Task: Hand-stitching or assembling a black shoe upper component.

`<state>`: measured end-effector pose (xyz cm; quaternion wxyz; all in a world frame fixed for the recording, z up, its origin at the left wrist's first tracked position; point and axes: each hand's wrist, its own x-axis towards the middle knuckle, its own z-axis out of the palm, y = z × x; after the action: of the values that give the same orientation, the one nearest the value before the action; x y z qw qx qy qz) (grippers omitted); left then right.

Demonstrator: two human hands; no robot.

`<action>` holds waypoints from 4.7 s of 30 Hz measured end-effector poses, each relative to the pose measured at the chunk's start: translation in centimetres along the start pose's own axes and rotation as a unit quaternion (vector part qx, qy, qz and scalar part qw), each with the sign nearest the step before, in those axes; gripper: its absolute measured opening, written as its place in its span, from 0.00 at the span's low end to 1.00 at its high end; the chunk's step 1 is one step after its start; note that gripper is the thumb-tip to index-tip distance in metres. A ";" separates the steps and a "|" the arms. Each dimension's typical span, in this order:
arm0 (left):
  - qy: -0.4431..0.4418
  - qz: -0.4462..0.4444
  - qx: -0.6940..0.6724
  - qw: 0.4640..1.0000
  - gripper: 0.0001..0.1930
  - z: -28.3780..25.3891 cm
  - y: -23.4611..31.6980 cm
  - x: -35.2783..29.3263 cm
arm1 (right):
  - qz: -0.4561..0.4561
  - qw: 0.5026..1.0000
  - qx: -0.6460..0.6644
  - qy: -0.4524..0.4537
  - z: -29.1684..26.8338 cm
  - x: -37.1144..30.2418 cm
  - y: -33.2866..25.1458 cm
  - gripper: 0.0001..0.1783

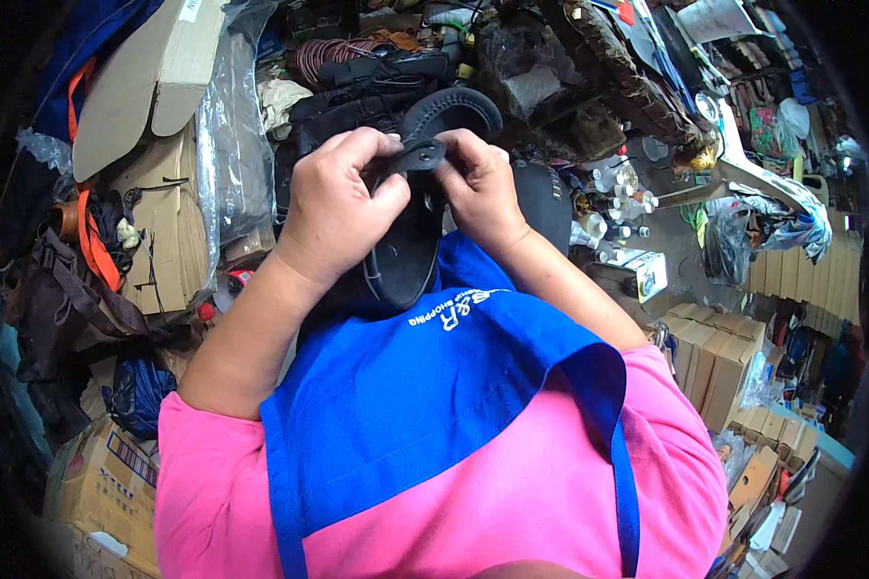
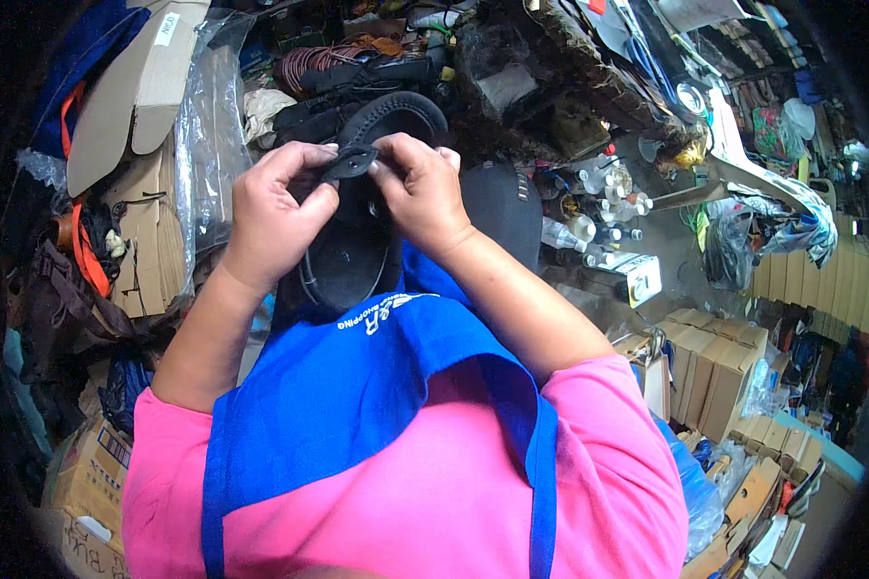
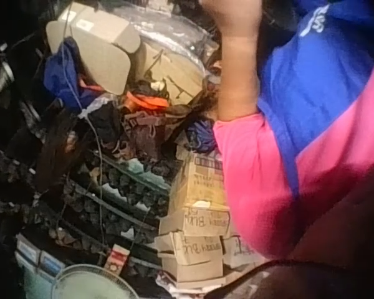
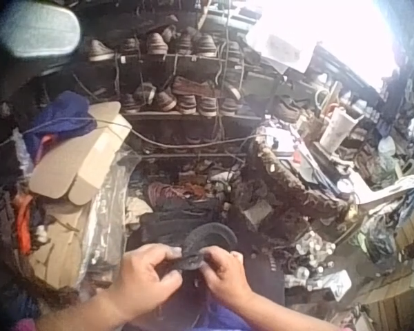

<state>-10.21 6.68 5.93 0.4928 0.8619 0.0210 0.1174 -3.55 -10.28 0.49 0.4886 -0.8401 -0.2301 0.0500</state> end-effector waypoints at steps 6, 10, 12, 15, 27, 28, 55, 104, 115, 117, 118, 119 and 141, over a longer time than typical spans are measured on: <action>0.022 0.062 0.014 0.998 0.11 0.6 0.2 -0.6 | 0.000 0.991 0.127 0.043 1.3 -0.9 0.7 0.03; 0.031 0.070 0.018 0.997 0.12 1.1 0.2 -0.7 | 0.041 0.974 0.215 0.052 1.8 -1.0 1.0 0.03; 0.029 0.088 0.035 0.995 0.11 1.3 0.2 -0.7 | 0.046 0.969 0.235 0.057 1.9 -0.9 1.1 0.03; 0.029 0.113 0.046 0.992 0.11 1.4 0.1 -0.8 | -0.004 0.989 0.131 0.070 1.7 -0.7 1.1 0.03; 0.056 0.019 -0.048 0.997 0.12 1.5 -2.6 -0.6 | -0.019 0.998 0.044 -0.028 -0.2 0.7 0.1 0.08; 0.057 0.019 -0.047 0.997 0.12 1.6 -3.0 -0.7 | -0.020 0.998 0.044 -0.029 0.1 0.8 0.2 0.08; 0.058 0.104 -0.009 0.993 0.19 -0.4 -0.2 -0.2 | -0.045 0.995 0.086 -0.013 -1.3 1.9 -2.2 0.12; 0.082 0.131 -0.041 0.987 0.19 1.2 -1.4 -1.3 | 0.028 0.968 0.213 -0.127 -3.0 0.7 -1.3 0.16; 0.067 0.119 -0.059 0.989 0.19 1.3 -2.1 -1.3 | 0.008 0.972 0.183 -0.150 -2.9 1.0 0.2 0.19; 0.055 0.101 -0.116 0.987 0.18 1.5 -2.6 -1.4 | -0.001 0.976 0.174 -0.130 -2.9 1.0 -0.2 0.17; 0.056 0.100 -0.116 0.987 0.18 1.5 -2.6 -1.3 | -0.009 0.980 0.164 -0.109 -2.8 1.0 -0.3 0.15; 0.047 0.085 -0.145 0.985 0.18 1.6 -2.5 -1.3 | -0.009 0.980 0.164 -0.110 -2.7 1.0 -0.2 0.15; 0.067 0.058 -0.080 0.993 0.17 1.5 -2.0 -0.1 | -0.112 0.992 -0.030 0.057 -1.2 1.4 -1.0 0.08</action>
<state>-9.79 6.45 3.46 0.5504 0.8095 -0.0052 0.2043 -2.26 -10.20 2.20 0.4779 -0.8250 -0.2959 -0.0593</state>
